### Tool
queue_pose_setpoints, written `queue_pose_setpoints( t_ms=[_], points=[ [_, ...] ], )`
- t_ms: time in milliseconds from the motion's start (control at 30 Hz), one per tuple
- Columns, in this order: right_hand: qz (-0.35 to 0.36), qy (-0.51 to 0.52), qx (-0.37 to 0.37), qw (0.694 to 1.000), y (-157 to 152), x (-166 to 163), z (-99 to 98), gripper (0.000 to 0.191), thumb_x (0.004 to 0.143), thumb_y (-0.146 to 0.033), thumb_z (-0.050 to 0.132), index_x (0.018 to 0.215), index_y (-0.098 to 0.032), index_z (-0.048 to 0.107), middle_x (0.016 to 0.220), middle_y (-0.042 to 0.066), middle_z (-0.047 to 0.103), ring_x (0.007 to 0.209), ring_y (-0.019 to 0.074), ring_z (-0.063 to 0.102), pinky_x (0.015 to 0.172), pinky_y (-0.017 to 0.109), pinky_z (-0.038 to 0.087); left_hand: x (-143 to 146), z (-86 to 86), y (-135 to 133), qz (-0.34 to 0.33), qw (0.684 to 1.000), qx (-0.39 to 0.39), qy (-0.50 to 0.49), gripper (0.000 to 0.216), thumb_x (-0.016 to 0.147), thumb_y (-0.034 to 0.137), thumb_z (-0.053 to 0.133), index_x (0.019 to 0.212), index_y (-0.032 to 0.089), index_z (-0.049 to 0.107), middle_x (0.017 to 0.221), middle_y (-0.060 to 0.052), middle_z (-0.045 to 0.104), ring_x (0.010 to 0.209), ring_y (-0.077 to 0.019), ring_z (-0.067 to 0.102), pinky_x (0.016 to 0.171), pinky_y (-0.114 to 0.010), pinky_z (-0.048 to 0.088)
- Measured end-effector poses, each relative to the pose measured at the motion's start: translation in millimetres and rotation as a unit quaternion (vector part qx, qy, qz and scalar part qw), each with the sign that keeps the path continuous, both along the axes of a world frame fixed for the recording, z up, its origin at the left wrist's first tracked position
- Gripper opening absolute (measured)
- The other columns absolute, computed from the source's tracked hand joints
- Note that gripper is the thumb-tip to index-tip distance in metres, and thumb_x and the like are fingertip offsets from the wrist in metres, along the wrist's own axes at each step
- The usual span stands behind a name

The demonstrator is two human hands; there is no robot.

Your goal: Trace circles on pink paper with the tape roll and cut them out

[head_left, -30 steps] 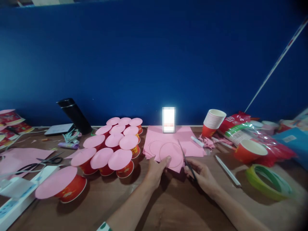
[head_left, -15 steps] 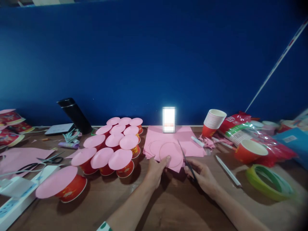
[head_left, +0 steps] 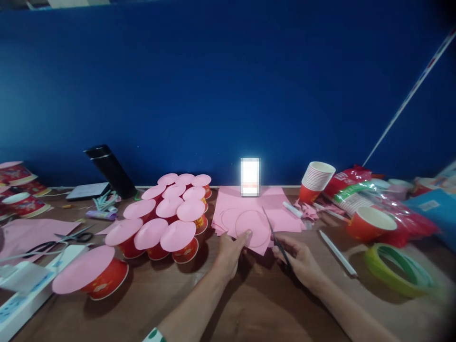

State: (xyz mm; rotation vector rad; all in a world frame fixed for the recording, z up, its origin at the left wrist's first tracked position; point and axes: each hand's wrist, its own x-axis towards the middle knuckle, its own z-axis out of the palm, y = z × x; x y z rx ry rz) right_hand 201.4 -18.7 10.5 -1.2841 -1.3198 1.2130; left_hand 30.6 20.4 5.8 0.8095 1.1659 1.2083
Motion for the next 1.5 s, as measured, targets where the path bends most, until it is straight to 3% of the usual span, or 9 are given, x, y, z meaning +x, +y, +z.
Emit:
queue_pose_setpoints(
  t_ms=[300,600,1033,1500],
  points=[
    [0.008,-0.009,0.004,1.0,0.5,1.4,-1.7,0.045,0.072,-0.041,0.067,0.107,-0.012,0.063,0.06,-0.003,0.047,0.053,0.0092,0.039,0.045,0.02,0.031,-0.9,-6.8,3.7,0.0,1.0,0.012,-0.013,0.036,0.059,0.041,0.076,0.06,0.011,0.055,0.049,0.002,0.05,0.041,-0.0055,0.04,0.04,-0.019,0.031],
    [0.006,0.012,-0.01,1.0,-1.2,-0.2,2.1,0.049,0.068,-0.045,0.069,0.105,-0.013,0.063,0.062,-0.002,0.049,0.054,0.0094,0.039,0.047,0.021,0.032,-0.8,-1.5,1.4,-0.005,1.0,0.006,-0.014,0.037,0.058,0.04,0.077,0.06,0.011,0.054,0.05,0.002,0.05,0.041,-0.0046,0.039,0.039,-0.018,0.03],
    [0.019,0.007,0.005,1.0,-0.6,2.0,-1.2,0.047,0.071,-0.042,0.068,0.107,-0.012,0.062,0.067,0.0,0.053,0.057,0.0096,0.042,0.051,0.021,0.036,-1.8,-7.0,2.6,-0.006,1.0,0.019,-0.003,0.036,0.059,0.041,0.076,0.059,0.012,0.055,0.05,0.002,0.05,0.042,-0.0058,0.041,0.039,-0.019,0.031],
    [0.005,-0.014,0.019,1.0,1.2,2.4,-4.2,0.045,0.071,-0.042,0.067,0.104,-0.012,0.064,0.063,-0.001,0.051,0.054,0.0094,0.04,0.045,0.02,0.033,-1.0,-1.0,2.2,-0.007,1.0,0.009,-0.022,0.037,0.058,0.04,0.077,0.061,0.011,0.055,0.051,0.002,0.051,0.042,-0.0049,0.041,0.04,-0.018,0.031]
  ],
)
